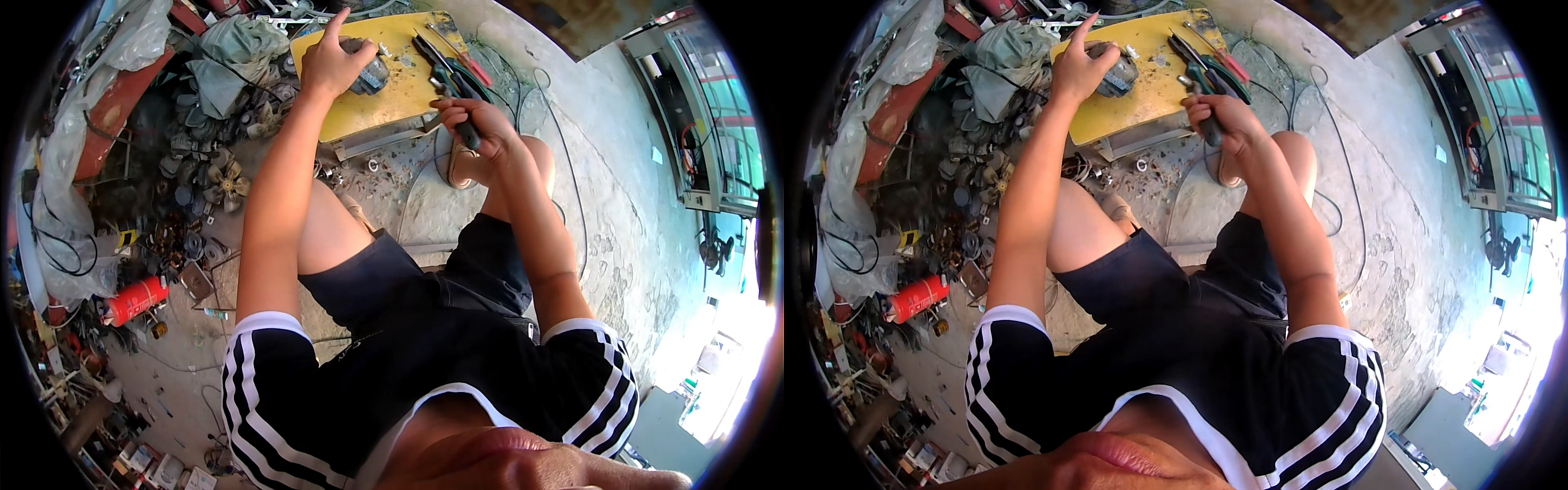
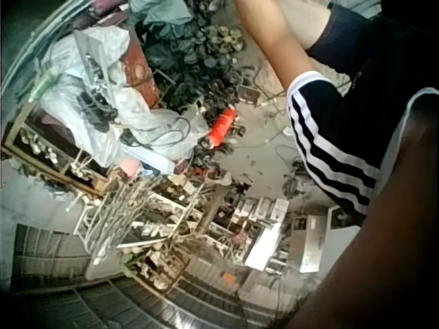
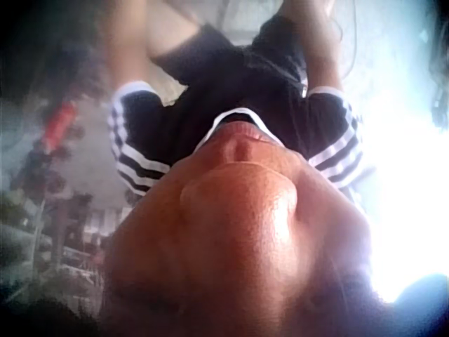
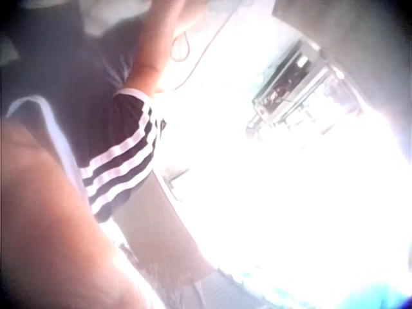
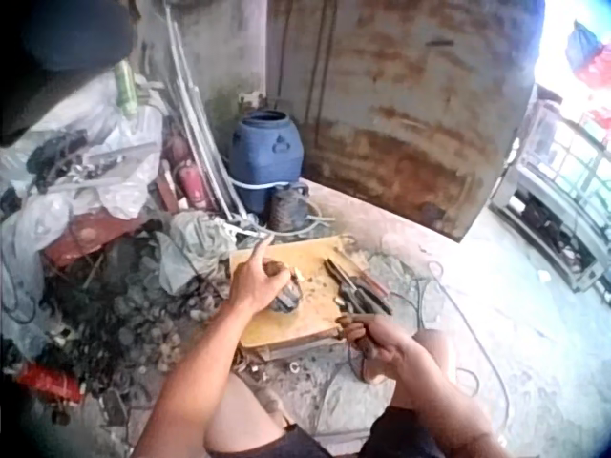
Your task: The person holds a metal mechanical component, fits a small gear and spring into place, and tightens a screw with a socket wrench.
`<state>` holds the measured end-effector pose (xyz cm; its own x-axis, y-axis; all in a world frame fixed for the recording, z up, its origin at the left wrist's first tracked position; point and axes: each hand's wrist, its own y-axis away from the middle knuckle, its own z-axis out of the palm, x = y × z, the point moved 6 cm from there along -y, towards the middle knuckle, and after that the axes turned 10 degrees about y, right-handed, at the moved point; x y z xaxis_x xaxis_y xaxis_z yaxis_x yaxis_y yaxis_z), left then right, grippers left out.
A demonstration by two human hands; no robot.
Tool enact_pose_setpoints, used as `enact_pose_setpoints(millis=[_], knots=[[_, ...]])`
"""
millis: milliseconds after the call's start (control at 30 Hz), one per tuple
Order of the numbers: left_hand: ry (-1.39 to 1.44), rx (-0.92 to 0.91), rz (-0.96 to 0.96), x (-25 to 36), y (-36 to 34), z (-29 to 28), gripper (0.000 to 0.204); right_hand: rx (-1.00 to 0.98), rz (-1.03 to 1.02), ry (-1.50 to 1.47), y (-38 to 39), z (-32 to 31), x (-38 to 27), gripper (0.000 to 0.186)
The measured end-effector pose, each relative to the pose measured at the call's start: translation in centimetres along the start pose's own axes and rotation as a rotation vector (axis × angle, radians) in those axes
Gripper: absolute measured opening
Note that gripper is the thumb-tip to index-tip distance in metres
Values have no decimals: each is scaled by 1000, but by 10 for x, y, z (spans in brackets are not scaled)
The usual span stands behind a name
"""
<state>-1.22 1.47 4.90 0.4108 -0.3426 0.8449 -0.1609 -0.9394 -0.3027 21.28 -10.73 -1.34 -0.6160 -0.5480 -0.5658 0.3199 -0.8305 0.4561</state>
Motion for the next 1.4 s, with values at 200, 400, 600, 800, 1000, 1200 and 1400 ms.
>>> enact_pose_setpoints(millis=[200, 400, 600, 800, 1000, 1200, 1400], knots=[[-132, -13, 28, 8, -1, 9, 76, 333, -332, 1089, 7, 40, 9, 28], [-133, -38, 85, 41, -2, 12, 78, 434, -370, 1166, -3, 32, 19, 26], [-175, -57, 151, 37, -4, 19, 79, 444, -358, 1141, -12, 34, 18, 24], [-225, -73, 172, 44, -3, 26, 79, 410, -354, 1103, -17, 26, 15, 26], [-254, -73, 199, 49, -1, 30, 79, 392, -270, 1199, -5, 40, 3, 27], [-230, -67, 228, 52, -1, 34, 78, 271, -60, 1180, -11, 42, -9, 21], [-274, -56, 307, 62, 1, 39, 78, 180, 87, 919, -19, 46, -21, 15]])
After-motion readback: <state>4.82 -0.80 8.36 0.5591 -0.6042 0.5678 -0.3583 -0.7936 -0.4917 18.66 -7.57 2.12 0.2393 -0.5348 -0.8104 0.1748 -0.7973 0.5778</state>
